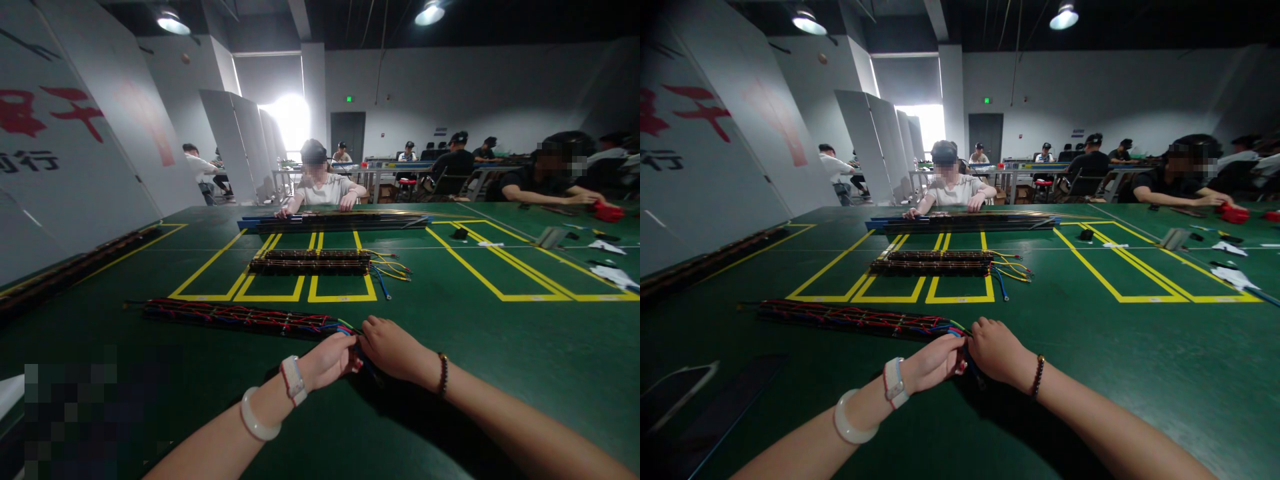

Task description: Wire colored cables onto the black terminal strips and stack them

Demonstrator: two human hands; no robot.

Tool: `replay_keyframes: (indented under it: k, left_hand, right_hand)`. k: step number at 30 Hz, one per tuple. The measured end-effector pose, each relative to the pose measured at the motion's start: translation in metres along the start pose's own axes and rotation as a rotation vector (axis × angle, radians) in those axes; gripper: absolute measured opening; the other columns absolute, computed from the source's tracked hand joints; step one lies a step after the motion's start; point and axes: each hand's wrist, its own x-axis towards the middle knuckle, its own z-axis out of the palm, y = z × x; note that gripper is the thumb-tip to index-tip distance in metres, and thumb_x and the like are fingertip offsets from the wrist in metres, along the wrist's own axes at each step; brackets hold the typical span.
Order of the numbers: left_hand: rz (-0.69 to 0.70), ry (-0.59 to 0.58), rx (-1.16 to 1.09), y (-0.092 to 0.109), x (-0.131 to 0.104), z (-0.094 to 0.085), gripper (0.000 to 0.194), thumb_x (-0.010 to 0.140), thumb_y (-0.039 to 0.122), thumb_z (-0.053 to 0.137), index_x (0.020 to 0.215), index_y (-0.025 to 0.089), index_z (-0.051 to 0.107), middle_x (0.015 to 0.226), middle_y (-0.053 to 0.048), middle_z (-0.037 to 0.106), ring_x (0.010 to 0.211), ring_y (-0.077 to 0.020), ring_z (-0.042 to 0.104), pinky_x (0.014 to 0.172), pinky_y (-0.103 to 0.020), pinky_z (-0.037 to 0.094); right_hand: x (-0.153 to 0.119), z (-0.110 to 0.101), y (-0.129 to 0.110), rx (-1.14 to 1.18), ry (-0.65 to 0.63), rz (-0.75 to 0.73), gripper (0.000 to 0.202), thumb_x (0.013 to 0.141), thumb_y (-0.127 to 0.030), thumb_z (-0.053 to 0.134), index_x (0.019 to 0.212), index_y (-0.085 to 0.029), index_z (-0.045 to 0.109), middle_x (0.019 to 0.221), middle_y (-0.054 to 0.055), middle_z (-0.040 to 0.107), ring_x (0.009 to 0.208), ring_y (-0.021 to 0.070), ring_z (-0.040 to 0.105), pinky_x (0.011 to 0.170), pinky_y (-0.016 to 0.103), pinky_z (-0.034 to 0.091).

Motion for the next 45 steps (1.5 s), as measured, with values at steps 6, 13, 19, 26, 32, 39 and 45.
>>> replay_keyframes:
  k: [6, 13, 19, 26, 32, 39, 45]
  left_hand:
    - [-0.005, -0.011, -0.007, -0.0014, 0.0018, -0.0012, 0.011, 0.087, 0.016, 0.046, 0.078, 0.014, 0.051, 0.059, 0.001, 0.056, 0.048, -0.0085, 0.053, 0.050, -0.020, 0.039]
    - [-0.005, 0.010, 0.019, 0.0016, -0.0008, 0.0031, 0.016, 0.089, 0.015, 0.041, 0.076, 0.014, 0.050, 0.060, 0.001, 0.056, 0.047, -0.0077, 0.053, 0.050, -0.020, 0.040]
    - [-0.012, 0.009, 0.005, 0.0024, -0.0022, 0.0031, 0.014, 0.089, 0.016, 0.043, 0.078, 0.014, 0.050, 0.061, 0.001, 0.055, 0.049, -0.0079, 0.054, 0.052, -0.020, 0.040]
    - [-0.010, 0.015, 0.009, 0.0018, -0.0025, 0.0027, 0.012, 0.089, 0.016, 0.043, 0.079, 0.015, 0.049, 0.060, 0.001, 0.055, 0.050, -0.0083, 0.054, 0.053, -0.021, 0.040]
    - [-0.003, 0.007, 0.004, 0.0012, -0.0020, 0.0017, 0.009, 0.088, 0.018, 0.046, 0.080, 0.015, 0.049, 0.062, 0.001, 0.056, 0.051, -0.0086, 0.054, 0.053, -0.021, 0.040]
    - [0.025, -0.011, 0.005, -0.0027, 0.0028, -0.0023, 0.009, 0.087, 0.016, 0.045, 0.079, 0.015, 0.048, 0.060, 0.001, 0.056, 0.047, -0.0087, 0.053, 0.050, -0.021, 0.039]
    - [0.006, -0.004, -0.003, -0.0016, 0.0013, -0.0012, 0.010, 0.087, 0.016, 0.046, 0.078, 0.014, 0.048, 0.059, 0.001, 0.055, 0.049, -0.0086, 0.054, 0.052, -0.020, 0.040]
  right_hand:
    - [-0.0002, 0.0004, 0.0003, -0.010, 0.015, -0.004, 0.029, 0.094, -0.021, 0.033, 0.089, -0.012, 0.060, 0.084, 0.012, 0.059, 0.074, 0.0196, 0.055, 0.065, 0.031, 0.041]
    - [0.0001, 0.0018, 0.0004, -0.012, 0.030, -0.004, 0.028, 0.094, -0.020, 0.034, 0.087, -0.011, 0.060, 0.083, 0.011, 0.058, 0.072, 0.0182, 0.054, 0.065, 0.029, 0.040]
    - [-0.0003, 0.0008, 0.0004, -0.027, 0.022, -0.017, 0.028, 0.094, -0.021, 0.034, 0.089, -0.011, 0.060, 0.084, 0.012, 0.058, 0.072, 0.0182, 0.053, 0.065, 0.030, 0.040]
    - [-0.0012, 0.0000, -0.0005, -0.039, 0.037, -0.020, 0.028, 0.093, -0.020, 0.033, 0.089, -0.012, 0.060, 0.083, 0.011, 0.058, 0.072, 0.0190, 0.053, 0.064, 0.030, 0.041]
    - [-0.0006, 0.0013, -0.0001, -0.042, 0.028, -0.036, 0.028, 0.093, -0.019, 0.034, 0.088, -0.012, 0.060, 0.084, 0.012, 0.058, 0.073, 0.0199, 0.053, 0.063, 0.031, 0.041]
    - [-0.0003, 0.0018, -0.0007, -0.028, 0.038, -0.004, 0.029, 0.094, -0.020, 0.033, 0.090, -0.011, 0.060, 0.085, 0.012, 0.059, 0.074, 0.0194, 0.054, 0.065, 0.031, 0.041]
    - [-0.0004, 0.0008, -0.0012, -0.027, 0.023, -0.016, 0.029, 0.094, -0.020, 0.033, 0.089, -0.011, 0.060, 0.084, 0.012, 0.058, 0.075, 0.0196, 0.053, 0.065, 0.031, 0.040]
